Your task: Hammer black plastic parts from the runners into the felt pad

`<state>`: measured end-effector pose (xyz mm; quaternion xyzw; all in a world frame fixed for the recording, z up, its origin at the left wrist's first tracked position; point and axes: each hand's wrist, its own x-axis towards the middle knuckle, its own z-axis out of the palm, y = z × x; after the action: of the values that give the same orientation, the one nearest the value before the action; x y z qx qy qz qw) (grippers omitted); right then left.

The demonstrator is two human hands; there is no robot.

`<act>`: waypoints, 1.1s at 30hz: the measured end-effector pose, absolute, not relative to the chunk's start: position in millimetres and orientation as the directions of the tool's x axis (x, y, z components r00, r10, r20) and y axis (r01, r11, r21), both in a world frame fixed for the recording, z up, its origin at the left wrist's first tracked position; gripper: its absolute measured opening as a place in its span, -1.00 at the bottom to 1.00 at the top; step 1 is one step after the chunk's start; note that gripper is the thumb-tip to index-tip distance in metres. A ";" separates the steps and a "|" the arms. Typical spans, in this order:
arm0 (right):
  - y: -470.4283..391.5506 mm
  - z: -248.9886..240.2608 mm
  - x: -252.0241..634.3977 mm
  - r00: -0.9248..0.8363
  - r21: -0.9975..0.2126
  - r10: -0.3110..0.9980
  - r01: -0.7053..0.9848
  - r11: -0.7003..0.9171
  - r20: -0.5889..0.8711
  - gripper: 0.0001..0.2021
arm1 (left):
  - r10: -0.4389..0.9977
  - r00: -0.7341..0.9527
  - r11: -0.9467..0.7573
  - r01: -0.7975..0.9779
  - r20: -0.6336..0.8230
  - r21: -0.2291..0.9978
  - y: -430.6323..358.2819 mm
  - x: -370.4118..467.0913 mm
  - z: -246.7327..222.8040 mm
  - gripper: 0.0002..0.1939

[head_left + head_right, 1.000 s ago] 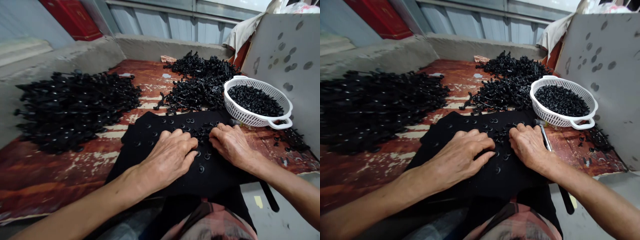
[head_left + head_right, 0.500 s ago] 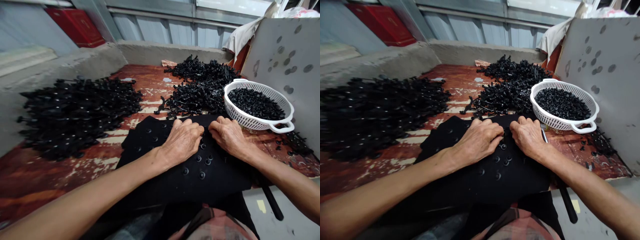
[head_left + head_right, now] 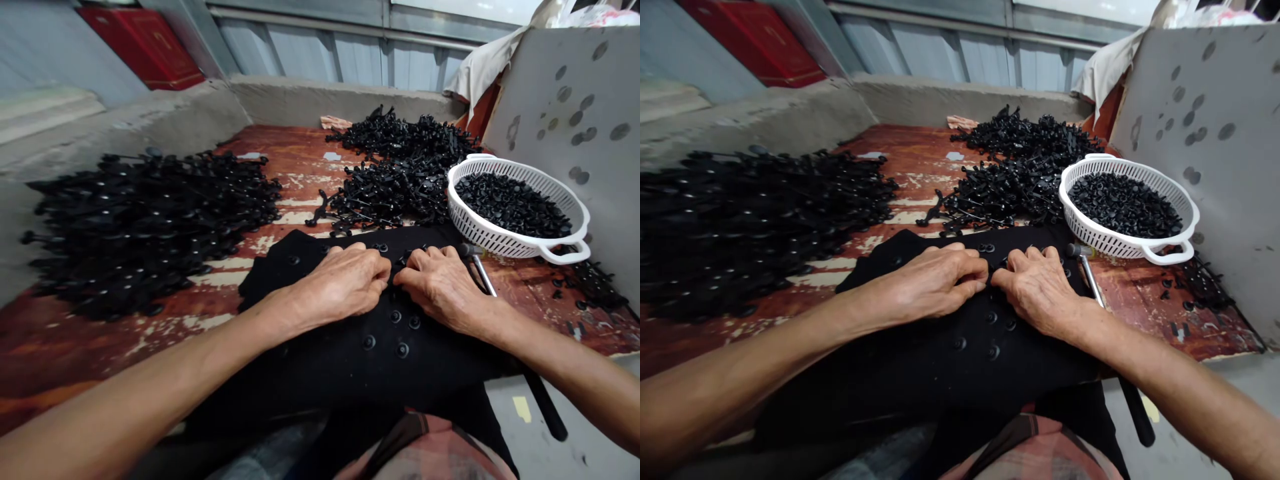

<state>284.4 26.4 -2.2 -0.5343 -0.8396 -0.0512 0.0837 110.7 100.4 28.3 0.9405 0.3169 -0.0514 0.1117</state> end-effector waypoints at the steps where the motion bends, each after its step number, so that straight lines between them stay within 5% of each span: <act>1: 26.2 -2.8 284.9 -0.421 0.004 0.886 0.903 0.429 0.194 -0.80 | 0.574 0.811 -0.798 0.585 -0.112 0.148 99.7 110.0 25.0 -0.80; 5: 25.7 -1.1 284.8 -0.393 0.038 0.897 0.918 0.394 0.204 -0.85 | 0.439 0.876 -0.881 0.464 0.199 -0.097 93.4 106.9 11.0 -0.81; 9: 24.5 3.9 284.5 -0.387 0.062 0.901 0.922 0.383 0.197 -0.83 | 0.240 0.929 -0.915 0.314 0.283 -0.255 83.4 103.0 5.0 -0.84; 18: 5.0 10.5 285.1 -0.397 -0.016 0.907 0.915 0.403 0.142 -0.83 | 0.319 0.909 -0.947 0.317 0.268 0.049 72.2 92.0 5.6 -0.82; 33: 1.7 10.4 285.8 -0.353 -0.047 0.924 0.930 0.363 0.148 -0.87 | 0.320 0.907 -0.947 0.317 0.273 0.058 81.5 94.6 -0.4 -0.83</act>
<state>285.8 1.7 10.4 -0.5637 -0.8223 -0.0227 0.0746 94.6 81.5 -0.4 0.9765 0.1631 0.1411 0.0063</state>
